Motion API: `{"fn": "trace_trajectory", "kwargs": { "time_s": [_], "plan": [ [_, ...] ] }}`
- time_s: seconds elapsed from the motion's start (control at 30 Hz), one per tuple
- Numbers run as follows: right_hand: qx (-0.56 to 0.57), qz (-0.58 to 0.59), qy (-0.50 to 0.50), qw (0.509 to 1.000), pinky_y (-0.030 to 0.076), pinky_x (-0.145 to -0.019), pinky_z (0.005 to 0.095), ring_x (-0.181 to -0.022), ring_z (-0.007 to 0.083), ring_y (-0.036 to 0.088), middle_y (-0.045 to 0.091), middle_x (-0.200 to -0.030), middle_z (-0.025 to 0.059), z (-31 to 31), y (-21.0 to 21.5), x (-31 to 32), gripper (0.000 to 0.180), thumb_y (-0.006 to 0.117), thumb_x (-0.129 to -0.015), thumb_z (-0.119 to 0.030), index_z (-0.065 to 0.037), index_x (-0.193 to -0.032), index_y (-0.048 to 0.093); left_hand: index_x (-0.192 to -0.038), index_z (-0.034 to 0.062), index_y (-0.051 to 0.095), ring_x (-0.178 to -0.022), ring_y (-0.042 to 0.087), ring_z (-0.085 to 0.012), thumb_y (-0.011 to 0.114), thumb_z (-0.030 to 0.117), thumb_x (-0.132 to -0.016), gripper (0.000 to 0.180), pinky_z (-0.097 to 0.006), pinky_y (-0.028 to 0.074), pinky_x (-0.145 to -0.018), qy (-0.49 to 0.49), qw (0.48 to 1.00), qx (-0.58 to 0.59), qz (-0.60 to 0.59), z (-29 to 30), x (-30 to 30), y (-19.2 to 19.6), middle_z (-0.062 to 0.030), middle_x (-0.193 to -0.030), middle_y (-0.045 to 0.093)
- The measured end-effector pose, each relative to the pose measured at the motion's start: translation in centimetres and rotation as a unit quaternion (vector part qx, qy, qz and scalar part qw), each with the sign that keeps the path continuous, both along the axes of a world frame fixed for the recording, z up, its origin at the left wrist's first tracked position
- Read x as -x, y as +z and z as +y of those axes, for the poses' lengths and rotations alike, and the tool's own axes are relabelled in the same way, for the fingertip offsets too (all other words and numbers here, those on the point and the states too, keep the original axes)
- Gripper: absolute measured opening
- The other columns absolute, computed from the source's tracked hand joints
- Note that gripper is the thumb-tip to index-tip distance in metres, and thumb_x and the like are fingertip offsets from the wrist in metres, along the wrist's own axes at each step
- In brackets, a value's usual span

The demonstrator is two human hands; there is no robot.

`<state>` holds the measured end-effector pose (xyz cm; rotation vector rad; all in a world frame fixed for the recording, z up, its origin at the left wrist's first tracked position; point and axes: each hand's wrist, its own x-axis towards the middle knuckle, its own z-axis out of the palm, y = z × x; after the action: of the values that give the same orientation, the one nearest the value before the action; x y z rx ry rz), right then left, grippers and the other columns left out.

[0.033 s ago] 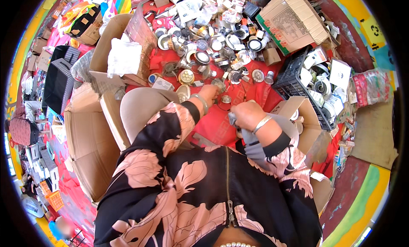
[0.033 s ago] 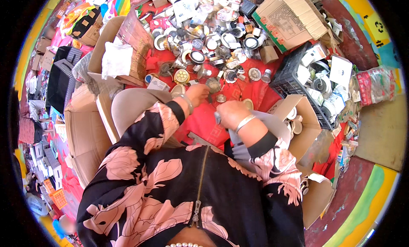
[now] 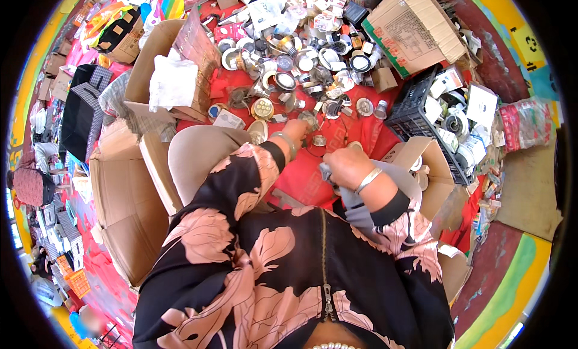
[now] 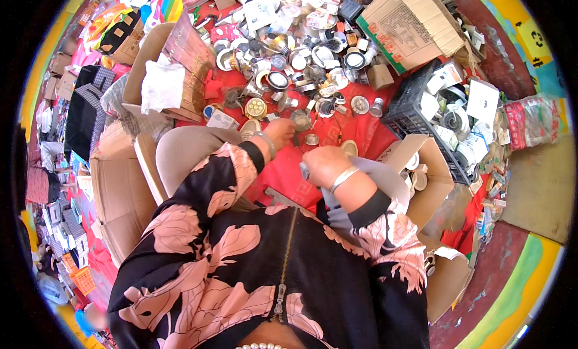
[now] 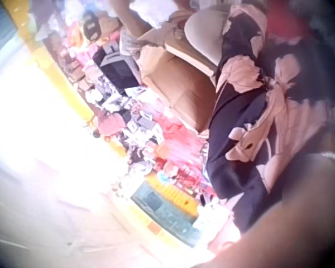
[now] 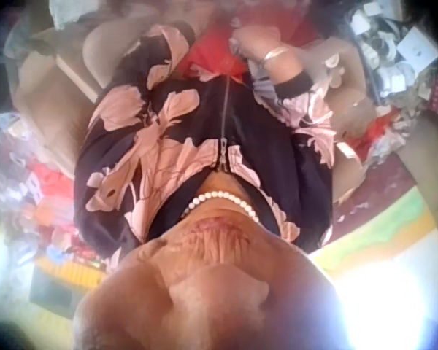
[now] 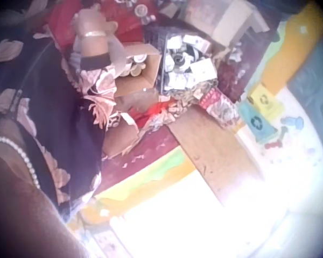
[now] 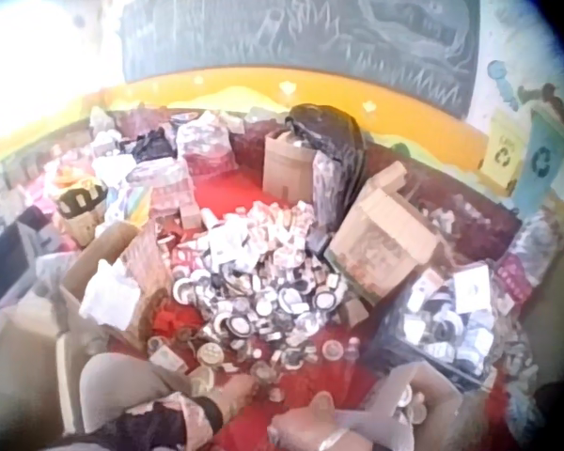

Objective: The person picks up several objects from boxes, including ceramic lids and industrial components, and wipes them one at a time with a cloth by hand.

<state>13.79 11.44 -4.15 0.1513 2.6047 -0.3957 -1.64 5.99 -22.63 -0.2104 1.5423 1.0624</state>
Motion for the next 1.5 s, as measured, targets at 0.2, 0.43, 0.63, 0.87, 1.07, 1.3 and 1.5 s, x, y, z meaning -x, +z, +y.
{"fn": "trace_trajectory", "kwargs": {
  "time_s": [0.2, 0.43, 0.63, 0.87, 1.07, 1.3, 1.5],
  "plan": [
    [0.02, 0.185, -0.021, 0.982, 0.047, -0.051, 0.0394, -0.059, 0.0302, 0.058, 0.054, -0.062, 0.0128, 0.2, 0.6, -0.7, 0.005, 0.055, -0.071, -0.01, -0.005, -0.072, 0.053, -0.105, 0.0047, 0.052, -0.102, 0.051, -0.0243, 0.042, 0.029, -0.086, 0.033, -0.041, 0.04, -0.083, 0.141, 0.989, 0.012, -0.052, 3.2, 5.3, -16.6, -0.0078, -0.106, 0.055],
    [0.032, 0.138, -0.061, 0.988, 0.048, -0.05, 0.0354, -0.064, 0.0249, 0.058, 0.054, -0.077, 0.0129, 2.1, 3.2, 0.2, 0.016, 0.053, -0.073, -0.009, -0.004, -0.089, 0.052, -0.107, 0.0009, 0.048, -0.111, 0.049, -0.0285, 0.042, 0.033, -0.089, 0.037, -0.047, 0.04, -0.086, 0.346, 0.905, -0.059, -0.239, 5.4, 7.7, -18.4, -0.0104, -0.111, 0.053],
    [0.066, 0.113, -0.071, 0.989, 0.049, -0.055, 0.0346, -0.067, 0.0256, 0.059, 0.054, -0.081, 0.0123, 3.0, 2.7, 0.5, 0.022, 0.053, -0.076, -0.01, -0.002, -0.096, 0.052, -0.086, 0.0032, 0.052, -0.06, 0.051, -0.0183, 0.047, 0.02, -0.091, 0.019, -0.031, 0.046, -0.056, 0.505, 0.813, -0.054, -0.285, 7.4, 8.1, -20.3, -0.0047, -0.067, 0.051],
    [0.072, 0.113, -0.07, 0.989, 0.049, -0.055, 0.0357, -0.068, 0.0266, 0.059, 0.053, -0.08, 0.0128, 2.7, 2.9, 1.1, 0.02, 0.052, -0.077, -0.011, -0.005, -0.095, 0.052, -0.077, 0.0083, 0.049, -0.048, 0.039, -0.0103, 0.05, 0.018, -0.091, 0.017, -0.023, 0.034, -0.044, 0.503, 0.791, -0.099, -0.334, 6.0, 7.5, -21.3, 0.001, -0.058, 0.044],
    [0.061, 0.146, -0.097, 0.983, 0.049, -0.054, 0.0363, -0.067, 0.0273, 0.059, 0.052, -0.078, 0.0129, 2.5, 2.5, 0.8, 0.018, 0.055, -0.075, -0.01, -0.006, -0.091, 0.05, -0.082, 0.0082, 0.05, -0.048, 0.038, -0.0123, 0.049, 0.016, -0.09, 0.012, -0.027, 0.034, -0.045, 0.472, 0.83, -0.027, -0.295, 5.9, 3.5, -18.4, 0.0008, -0.06, 0.044],
    [0.073, 0.152, -0.04, 0.985, 0.049, -0.055, 0.0373, -0.068, 0.0275, 0.059, 0.053, -0.078, 0.013, 1.8, 3.5, 0.7, 0.02, 0.057, -0.073, -0.01, -0.006, -0.092, 0.05, -0.092, 0.003, 0.051, -0.06, 0.054, -0.0214, 0.046, 0.025, -0.09, 0.023, -0.032, 0.047, -0.055, 0.546, 0.831, -0.095, -0.037, 2.4, 3.8, -29.8, -0.0073, -0.072, 0.054],
    [0.073, 0.089, -0.106, 0.988, 0.049, -0.058, 0.0377, -0.075, 0.0274, 0.059, 0.054, -0.088, 0.0101, 2.2, 3.0, 0.9, 0.03, 0.06, -0.071, -0.012, -0.009, -0.1, 0.051, -0.103, -0.0071, 0.047, -0.095, 0.053, -0.0302, 0.046, 0.025, -0.091, 0.035, -0.038, 0.052, -0.078, 0.492, 0.84, -0.158, -0.163, 9.1, 6.7, -19.2, -0.0185, -0.101, 0.054]
  ]
}}
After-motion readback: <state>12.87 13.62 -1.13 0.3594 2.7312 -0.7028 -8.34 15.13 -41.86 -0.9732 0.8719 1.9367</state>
